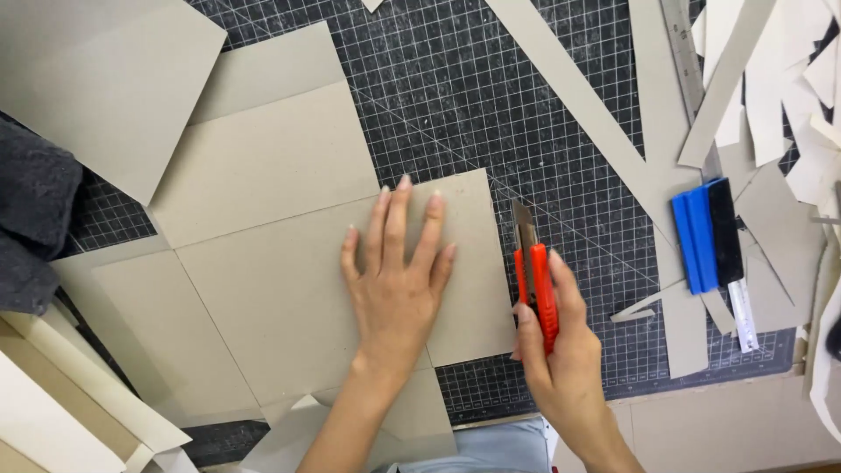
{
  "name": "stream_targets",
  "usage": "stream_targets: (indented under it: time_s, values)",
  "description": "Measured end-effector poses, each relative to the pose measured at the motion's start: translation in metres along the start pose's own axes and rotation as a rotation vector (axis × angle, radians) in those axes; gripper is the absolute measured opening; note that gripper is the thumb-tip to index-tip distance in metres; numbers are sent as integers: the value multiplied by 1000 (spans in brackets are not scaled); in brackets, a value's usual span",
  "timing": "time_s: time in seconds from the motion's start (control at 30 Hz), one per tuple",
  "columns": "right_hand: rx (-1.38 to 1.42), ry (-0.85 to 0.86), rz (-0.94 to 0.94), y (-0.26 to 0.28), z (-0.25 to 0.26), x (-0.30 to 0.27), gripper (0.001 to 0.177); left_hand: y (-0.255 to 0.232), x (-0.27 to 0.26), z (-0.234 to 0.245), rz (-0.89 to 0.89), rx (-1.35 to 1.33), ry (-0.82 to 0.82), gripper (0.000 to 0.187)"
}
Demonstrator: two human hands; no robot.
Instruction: Cutting, folding, and gluing cardboard to assemble a box.
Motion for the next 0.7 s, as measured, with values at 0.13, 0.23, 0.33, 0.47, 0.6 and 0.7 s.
stream_targets:
  time_s: [0.13, 0.23, 0.33, 0.47, 0.6, 0.7]
  values:
    - [-53, -45, 217, 9, 2, -3, 56, 5, -8, 2, 21, 30, 13, 45]
    - [-43, -26, 35, -5, 6, -3, 59, 6, -10, -3, 33, 23, 37, 46]
    - [-46, -43, 64, -12, 8, -4, 58, 6, -11, -6, 37, 21, 38, 47]
    - [13, -87, 163, -10, 9, -2, 53, 4, -9, -3, 46, 21, 47, 46]
    - [70, -73, 153, -14, 9, 0, 53, 6, -6, -2, 37, 10, 64, 45]
    - [129, -61, 143, -14, 8, 2, 54, 10, 4, 3, -6, -109, 30, 41]
Point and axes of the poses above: each hand's wrist, its own x-axis towards the middle knuckle, its own z-axis out of the back of the hand, y = z × x, the point moved 5 cm from there along x, towards the middle knuckle, and after that the axes turned 4 degrees about -x, right-handed, at the moved point
